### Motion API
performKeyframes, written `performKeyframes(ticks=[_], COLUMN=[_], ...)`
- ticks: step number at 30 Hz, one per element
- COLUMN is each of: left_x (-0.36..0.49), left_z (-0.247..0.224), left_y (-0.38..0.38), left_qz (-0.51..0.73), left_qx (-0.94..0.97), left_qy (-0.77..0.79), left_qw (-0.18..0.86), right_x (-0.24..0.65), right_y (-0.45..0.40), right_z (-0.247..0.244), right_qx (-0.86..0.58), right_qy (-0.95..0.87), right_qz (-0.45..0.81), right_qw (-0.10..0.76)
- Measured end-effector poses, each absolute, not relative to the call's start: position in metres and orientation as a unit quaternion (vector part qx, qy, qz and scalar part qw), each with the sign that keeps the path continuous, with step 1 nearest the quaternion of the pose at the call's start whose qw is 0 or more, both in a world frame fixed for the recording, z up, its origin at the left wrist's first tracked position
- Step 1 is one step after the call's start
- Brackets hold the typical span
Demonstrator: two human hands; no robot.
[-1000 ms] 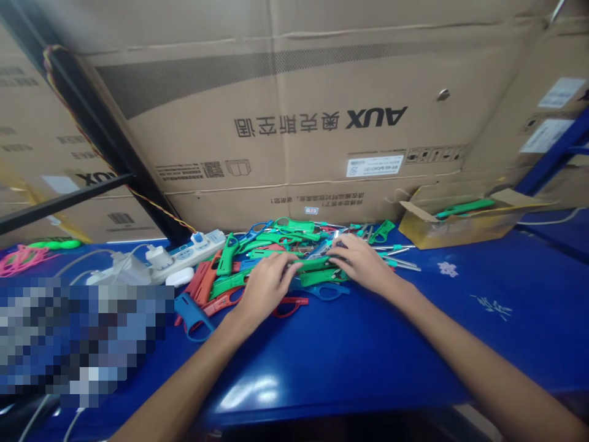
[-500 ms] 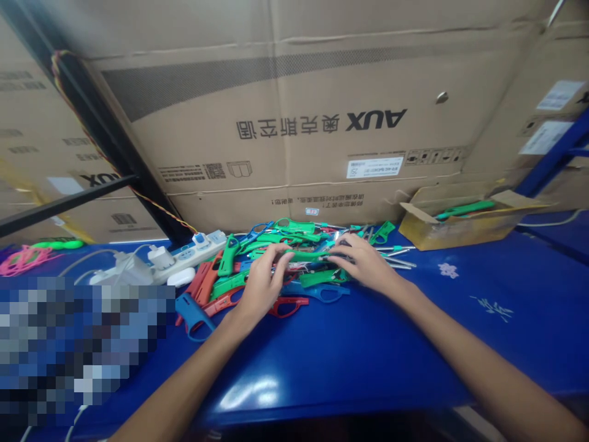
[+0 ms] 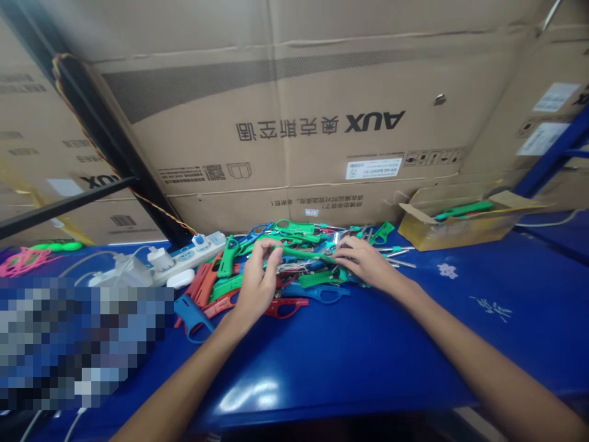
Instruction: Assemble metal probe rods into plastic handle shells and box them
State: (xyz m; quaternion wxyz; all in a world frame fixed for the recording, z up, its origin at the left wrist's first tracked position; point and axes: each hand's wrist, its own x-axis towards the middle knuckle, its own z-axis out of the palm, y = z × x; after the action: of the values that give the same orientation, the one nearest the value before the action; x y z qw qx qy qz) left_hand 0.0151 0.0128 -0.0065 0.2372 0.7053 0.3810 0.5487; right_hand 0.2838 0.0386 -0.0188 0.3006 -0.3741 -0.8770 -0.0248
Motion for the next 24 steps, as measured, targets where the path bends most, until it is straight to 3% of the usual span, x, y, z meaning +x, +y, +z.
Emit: performKeyframes(ticks=[7, 16, 24], left_x=[0.015, 0.013, 0.022], left_z=[-0.006, -0.008, -0.004], left_y=[0.017, 0.020, 0.016], left_qz=[0.536, 0.560, 0.533], left_qx=[0.692, 0.614, 0.518], left_qy=[0.371, 0.311, 0.272], left_qw=[0.311, 0.461, 0.612], right_x=[0.277, 0.278, 0.271], right_y=[0.032, 0.027, 0.022], right_z=[-0.014, -0.007, -0.007], right_qx=[-0.319, -0.276, -0.325], right_qy=[-0.871, -0.875, -0.866], right_qz=[0.019, 0.159, 0.093], right_qw=[0.373, 0.365, 0.367])
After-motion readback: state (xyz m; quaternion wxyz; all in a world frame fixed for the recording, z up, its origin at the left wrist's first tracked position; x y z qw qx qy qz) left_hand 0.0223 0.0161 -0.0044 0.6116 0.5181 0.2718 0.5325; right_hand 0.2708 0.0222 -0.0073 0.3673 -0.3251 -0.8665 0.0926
